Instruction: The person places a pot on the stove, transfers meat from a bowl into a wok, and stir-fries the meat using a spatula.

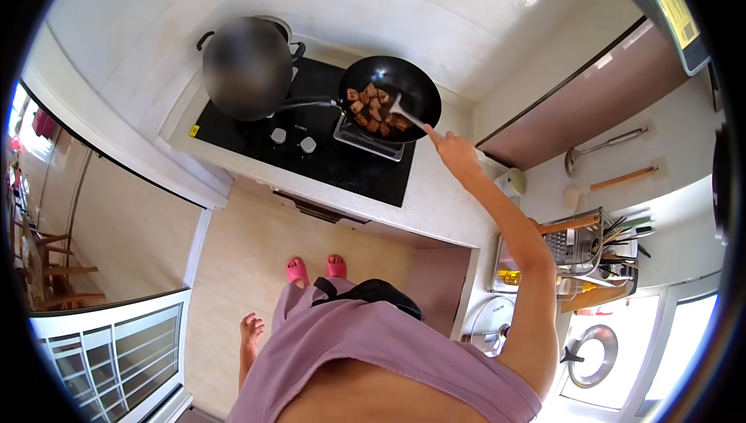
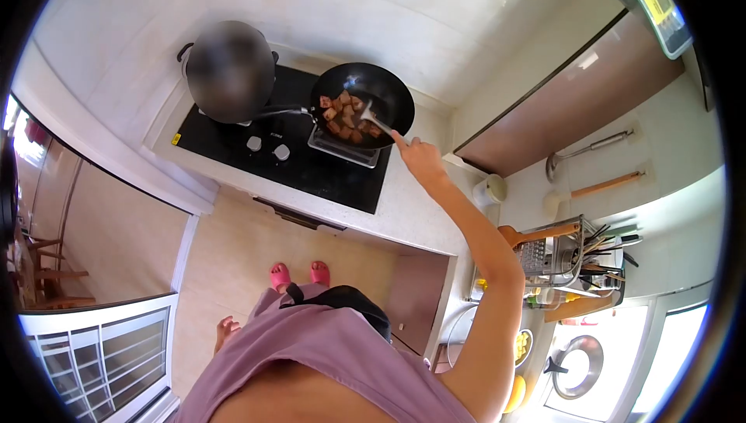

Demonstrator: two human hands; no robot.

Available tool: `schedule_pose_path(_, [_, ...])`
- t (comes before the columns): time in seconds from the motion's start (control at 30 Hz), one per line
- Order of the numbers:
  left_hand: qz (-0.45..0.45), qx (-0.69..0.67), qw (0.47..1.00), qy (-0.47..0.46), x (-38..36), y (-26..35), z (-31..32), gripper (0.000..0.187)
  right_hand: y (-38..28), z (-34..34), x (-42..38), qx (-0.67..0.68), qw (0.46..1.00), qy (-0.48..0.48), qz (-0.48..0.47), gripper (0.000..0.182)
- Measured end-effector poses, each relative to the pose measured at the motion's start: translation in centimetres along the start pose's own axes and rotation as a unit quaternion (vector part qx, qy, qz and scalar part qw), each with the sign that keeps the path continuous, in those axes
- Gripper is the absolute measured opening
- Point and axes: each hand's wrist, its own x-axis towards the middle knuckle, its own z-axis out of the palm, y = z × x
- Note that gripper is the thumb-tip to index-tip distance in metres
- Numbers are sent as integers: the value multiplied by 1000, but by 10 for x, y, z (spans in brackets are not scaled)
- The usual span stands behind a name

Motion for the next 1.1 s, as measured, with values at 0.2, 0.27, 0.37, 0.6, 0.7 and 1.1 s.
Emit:
schedule_pose_path(0.2, [-26,6,1000,-3,-5,-4,8,36,5,-8,-6,7,999,-28,31,68])
schedule_pose_path(0.27, [-24,31,999,-9,-10,-4,11,35,0,-15,-5,19,1000,1,23,63])
schedule_pose_path(0.37, [32,24,999,-5,-12,-3,13,35,-7,-7,0,5,1000,-3,19,63])
schedule_pose_path(0.6, [-11,-15,1000,3,10,1,5,39,-3,-7,7,-9,1000,3,25,62])
schedule_pose_path(0.7, [-10,-3,1000,8,-1,2,7,39,-7,-21,6,-1,1000,7,28,61])
schedule_pose_path(1.1, [-16,38,999,23,-23,12,13,41,-6,-10,16,48,997,-24,59,63])
